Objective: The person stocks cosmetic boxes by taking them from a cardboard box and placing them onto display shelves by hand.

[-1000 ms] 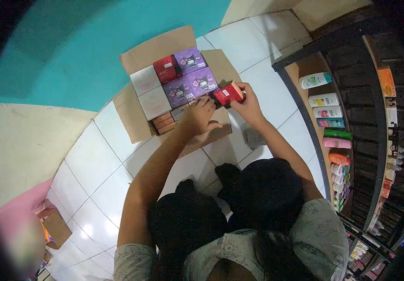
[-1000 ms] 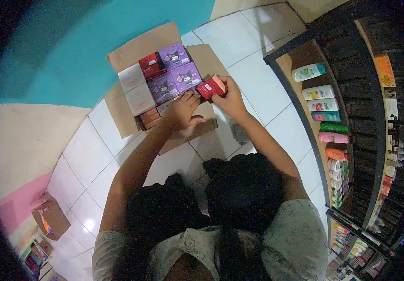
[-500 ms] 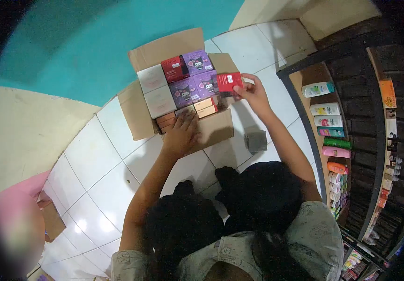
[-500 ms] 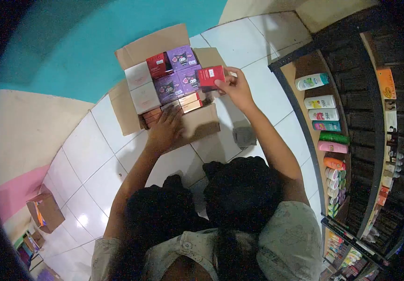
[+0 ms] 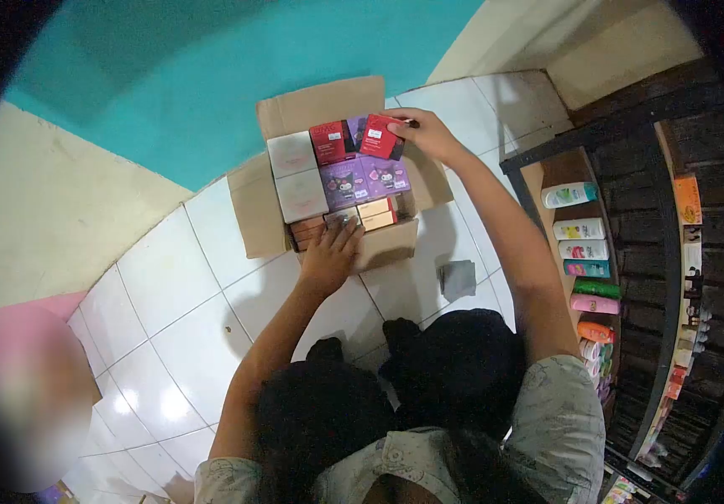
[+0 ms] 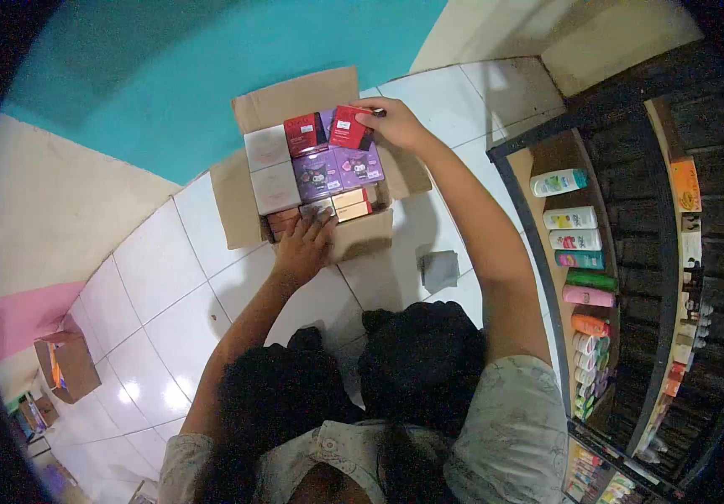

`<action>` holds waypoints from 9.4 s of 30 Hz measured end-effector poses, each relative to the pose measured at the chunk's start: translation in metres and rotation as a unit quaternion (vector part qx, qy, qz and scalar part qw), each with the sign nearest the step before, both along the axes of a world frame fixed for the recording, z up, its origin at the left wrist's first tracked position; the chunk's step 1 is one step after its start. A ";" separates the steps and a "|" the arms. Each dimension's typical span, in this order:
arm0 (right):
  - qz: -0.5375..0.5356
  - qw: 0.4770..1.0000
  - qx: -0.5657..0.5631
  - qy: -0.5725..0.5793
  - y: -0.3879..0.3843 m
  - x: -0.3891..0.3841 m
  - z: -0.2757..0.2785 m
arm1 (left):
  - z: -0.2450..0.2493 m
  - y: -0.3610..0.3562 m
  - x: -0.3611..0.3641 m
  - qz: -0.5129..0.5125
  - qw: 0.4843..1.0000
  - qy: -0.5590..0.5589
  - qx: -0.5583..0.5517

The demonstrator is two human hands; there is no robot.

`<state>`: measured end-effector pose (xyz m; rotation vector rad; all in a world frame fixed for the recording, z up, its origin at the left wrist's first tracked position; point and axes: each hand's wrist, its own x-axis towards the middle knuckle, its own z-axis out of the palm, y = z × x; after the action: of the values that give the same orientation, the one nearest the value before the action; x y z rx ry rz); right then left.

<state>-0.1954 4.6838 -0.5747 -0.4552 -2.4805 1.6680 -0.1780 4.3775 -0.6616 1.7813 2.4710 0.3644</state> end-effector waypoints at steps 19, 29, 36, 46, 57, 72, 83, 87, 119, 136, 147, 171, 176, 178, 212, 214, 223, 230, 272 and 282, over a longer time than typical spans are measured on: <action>-0.040 0.971 0.164 0.166 -0.017 -0.028 -0.040 | -0.003 0.003 0.000 -0.007 1.000 0.022 0.012; -0.232 0.935 0.070 0.258 0.027 -0.022 0.019 | 0.071 0.018 -0.034 -0.020 0.966 -0.152 -0.207; -0.412 0.682 0.219 0.563 0.043 0.021 0.306 | 0.257 0.003 -0.120 -0.090 0.900 -0.425 0.040; -0.192 0.709 0.393 0.554 -0.032 0.024 0.579 | 0.574 -0.024 -0.091 -0.205 0.926 -0.178 0.264; 0.012 0.780 0.552 0.294 -0.072 -0.089 0.636 | 0.499 0.039 -0.084 -0.171 0.906 -0.155 0.355; 0.242 0.929 0.239 0.149 -0.122 0.060 0.153 | 0.154 -0.002 -0.036 0.090 0.412 -0.867 0.265; -0.014 0.967 -0.196 -0.164 -0.085 0.101 0.034 | 0.020 0.055 0.004 0.158 0.515 -0.807 0.241; -0.108 0.942 -0.292 -0.128 -0.082 0.113 0.026 | 0.044 0.060 0.012 0.145 0.647 -0.724 0.192; -0.022 0.907 0.418 0.051 -0.100 0.122 -0.032 | 0.006 0.032 0.008 -0.047 0.992 -0.075 0.086; 0.098 0.834 0.538 -0.073 -0.094 0.123 -0.056 | 0.003 0.034 0.007 -0.051 0.994 -0.065 0.068; -0.211 0.918 0.303 0.143 -0.020 0.123 0.164 | 0.144 -0.008 -0.039 -0.106 0.912 -0.390 0.077; -0.074 0.960 -0.059 0.265 -0.080 0.135 0.862 | 0.966 -0.073 -0.059 0.097 0.826 -0.399 0.386; -0.041 0.927 0.162 0.336 -0.042 0.059 0.889 | 1.012 -0.035 -0.092 0.180 0.898 -0.117 0.384; -0.057 0.920 0.213 0.325 -0.023 0.006 0.891 | 0.997 -0.004 -0.132 0.237 0.873 -0.168 0.392; 0.113 0.975 -0.095 0.167 -0.049 -0.113 0.907 | 1.008 0.071 -0.183 0.252 0.799 -0.406 0.366; 0.080 0.970 -0.081 0.213 -0.064 -0.100 0.907 | 1.000 0.067 -0.187 0.201 0.798 -0.428 0.374; -0.127 0.884 -0.251 0.373 -0.082 -0.043 0.926 | 1.025 0.023 -0.155 0.117 0.725 -0.434 0.521; -0.033 0.923 -0.132 0.361 -0.160 -0.021 0.914 | 1.015 -0.007 -0.123 0.064 0.737 -0.504 0.446; -0.042 0.965 -0.186 -0.180 -0.145 0.060 -0.062 | 0.045 -0.090 -0.045 0.305 0.659 -0.665 0.175; -0.021 0.971 -0.157 -0.178 -0.142 0.053 -0.055 | 0.063 -0.082 -0.037 0.292 0.669 -0.660 0.180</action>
<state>-0.1421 4.5414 -0.6295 -0.9088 -2.4070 2.1347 -0.2148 4.2950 -0.5987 0.2037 1.6616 1.5515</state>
